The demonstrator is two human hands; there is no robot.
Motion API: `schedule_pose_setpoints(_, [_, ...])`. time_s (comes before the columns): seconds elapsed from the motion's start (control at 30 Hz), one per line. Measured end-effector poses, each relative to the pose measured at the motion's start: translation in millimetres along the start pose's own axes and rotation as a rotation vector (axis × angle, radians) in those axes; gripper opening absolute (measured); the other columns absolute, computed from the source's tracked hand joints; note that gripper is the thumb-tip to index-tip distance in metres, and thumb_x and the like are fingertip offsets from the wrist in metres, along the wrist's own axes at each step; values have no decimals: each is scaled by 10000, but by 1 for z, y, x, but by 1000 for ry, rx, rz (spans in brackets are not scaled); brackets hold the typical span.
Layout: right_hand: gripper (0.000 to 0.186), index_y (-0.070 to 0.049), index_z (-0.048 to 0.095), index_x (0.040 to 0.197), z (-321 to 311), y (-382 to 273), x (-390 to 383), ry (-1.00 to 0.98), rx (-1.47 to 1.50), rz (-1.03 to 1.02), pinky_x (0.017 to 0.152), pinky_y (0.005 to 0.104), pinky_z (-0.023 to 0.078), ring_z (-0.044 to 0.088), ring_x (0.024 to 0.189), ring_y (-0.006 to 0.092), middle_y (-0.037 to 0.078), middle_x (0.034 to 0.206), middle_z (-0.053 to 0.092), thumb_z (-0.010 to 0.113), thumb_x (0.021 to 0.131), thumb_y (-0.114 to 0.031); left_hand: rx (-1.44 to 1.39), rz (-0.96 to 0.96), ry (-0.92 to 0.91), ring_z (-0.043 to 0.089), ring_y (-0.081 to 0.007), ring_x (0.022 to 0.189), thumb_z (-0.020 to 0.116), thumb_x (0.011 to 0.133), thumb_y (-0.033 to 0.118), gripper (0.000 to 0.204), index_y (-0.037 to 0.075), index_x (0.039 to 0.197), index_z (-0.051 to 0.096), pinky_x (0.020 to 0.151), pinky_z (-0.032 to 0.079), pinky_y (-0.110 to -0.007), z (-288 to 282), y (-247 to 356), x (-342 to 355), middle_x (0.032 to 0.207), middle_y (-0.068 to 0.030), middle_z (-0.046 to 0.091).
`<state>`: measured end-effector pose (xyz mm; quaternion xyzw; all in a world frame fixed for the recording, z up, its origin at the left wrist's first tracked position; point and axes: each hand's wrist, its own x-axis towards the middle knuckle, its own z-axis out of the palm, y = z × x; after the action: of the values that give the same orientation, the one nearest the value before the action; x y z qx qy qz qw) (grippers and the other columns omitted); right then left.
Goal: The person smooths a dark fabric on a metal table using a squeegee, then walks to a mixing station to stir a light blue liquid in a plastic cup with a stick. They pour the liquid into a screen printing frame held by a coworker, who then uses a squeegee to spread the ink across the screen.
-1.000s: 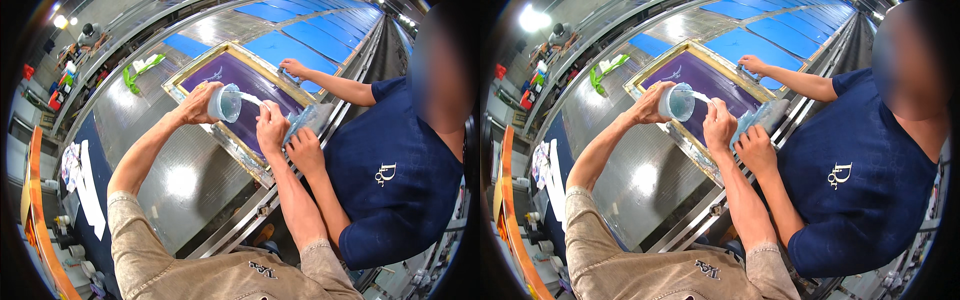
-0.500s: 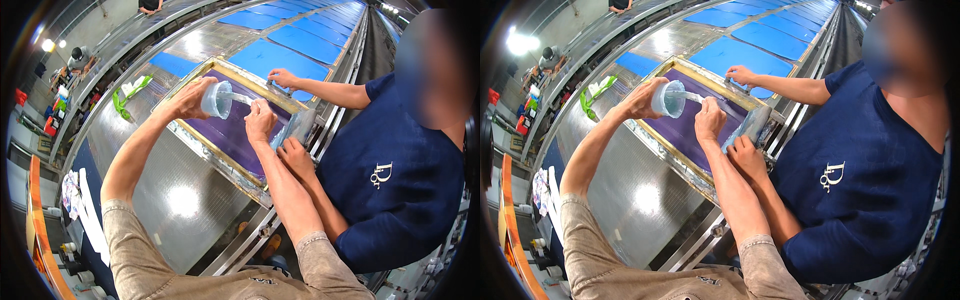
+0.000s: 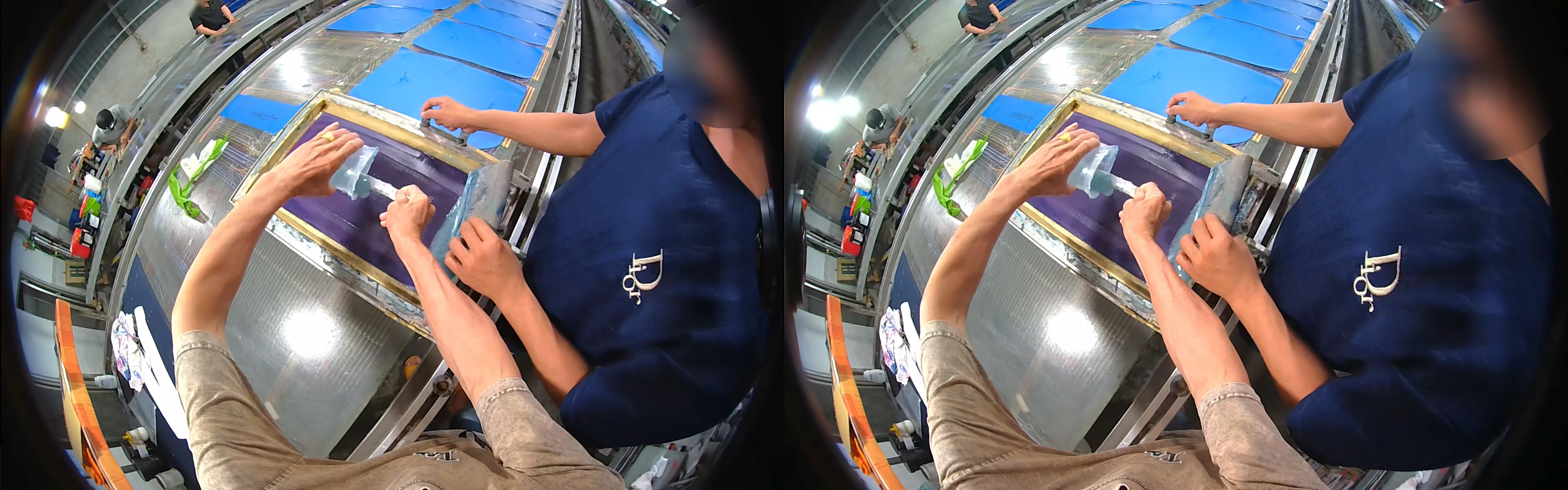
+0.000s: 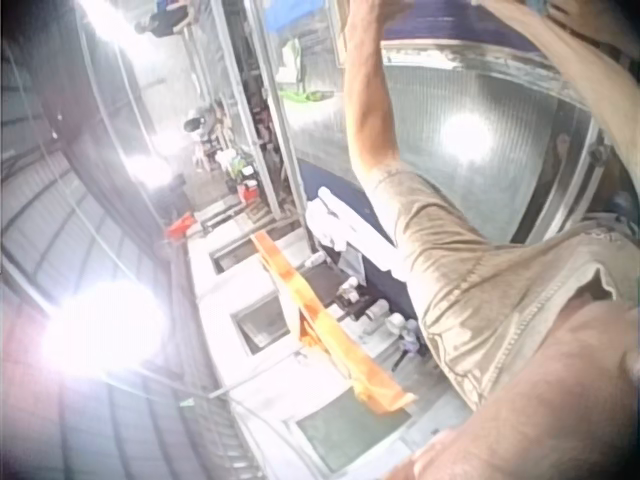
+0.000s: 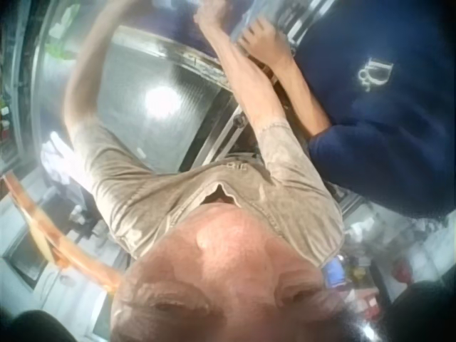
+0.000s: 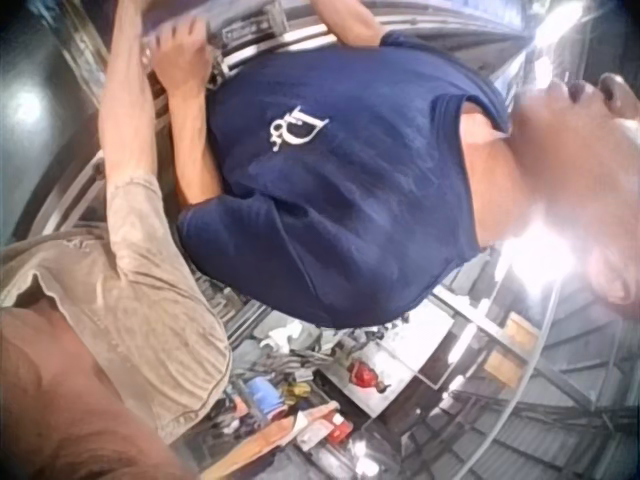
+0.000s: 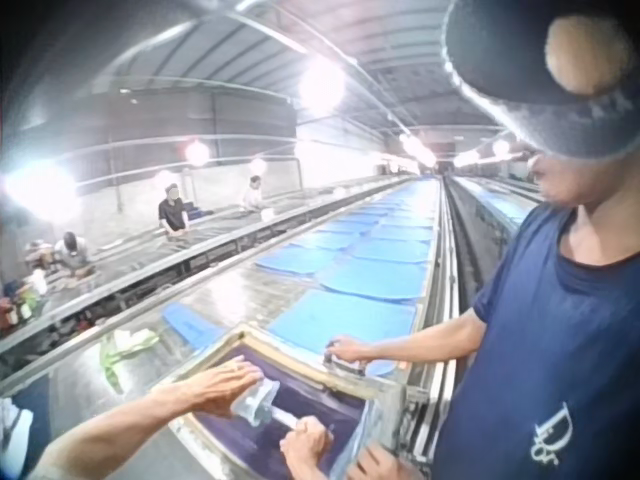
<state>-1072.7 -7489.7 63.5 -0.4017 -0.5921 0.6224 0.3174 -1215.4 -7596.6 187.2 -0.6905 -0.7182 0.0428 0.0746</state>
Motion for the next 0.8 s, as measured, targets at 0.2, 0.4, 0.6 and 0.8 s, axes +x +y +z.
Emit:
schedule_pose_setpoints(0.2, [114,-10,586,819,0,11,7,127,-260,-499,519,418,498,636,500,274,142,585,596,580,921,-61,341,117,-54,398,-282,1385,727,650,6,758,47,1344,425,1243,191,-437,23,-12,7,1414,-122,480])
schedule_pose_setpoints(0.4, [84,-23,582,842,-9,-14,-6,40,-175,-797,604,452,474,641,683,322,142,827,645,608,911,-64,371,128,26,267,-284,1475,692,638,-35,841,71,1402,358,1256,144,-439,23,-23,-6,1566,-113,333])
schedule_pose_setpoints(0.6, [50,-7,635,918,-18,-28,-14,58,-78,-803,692,421,513,648,811,368,162,912,661,654,873,-15,160,-15,160,366,-307,1416,841,552,67,921,52,1359,398,1231,232,-441,11,-23,-17,1487,-129,427])
schedule_pose_setpoints(0.8, [72,6,656,884,-1,-30,-34,-73,178,-659,749,396,534,662,852,355,164,966,673,675,818,28,37,-81,189,438,-317,1359,859,535,100,915,44,1337,421,1205,286,-444,13,-15,-22,1405,-153,496])
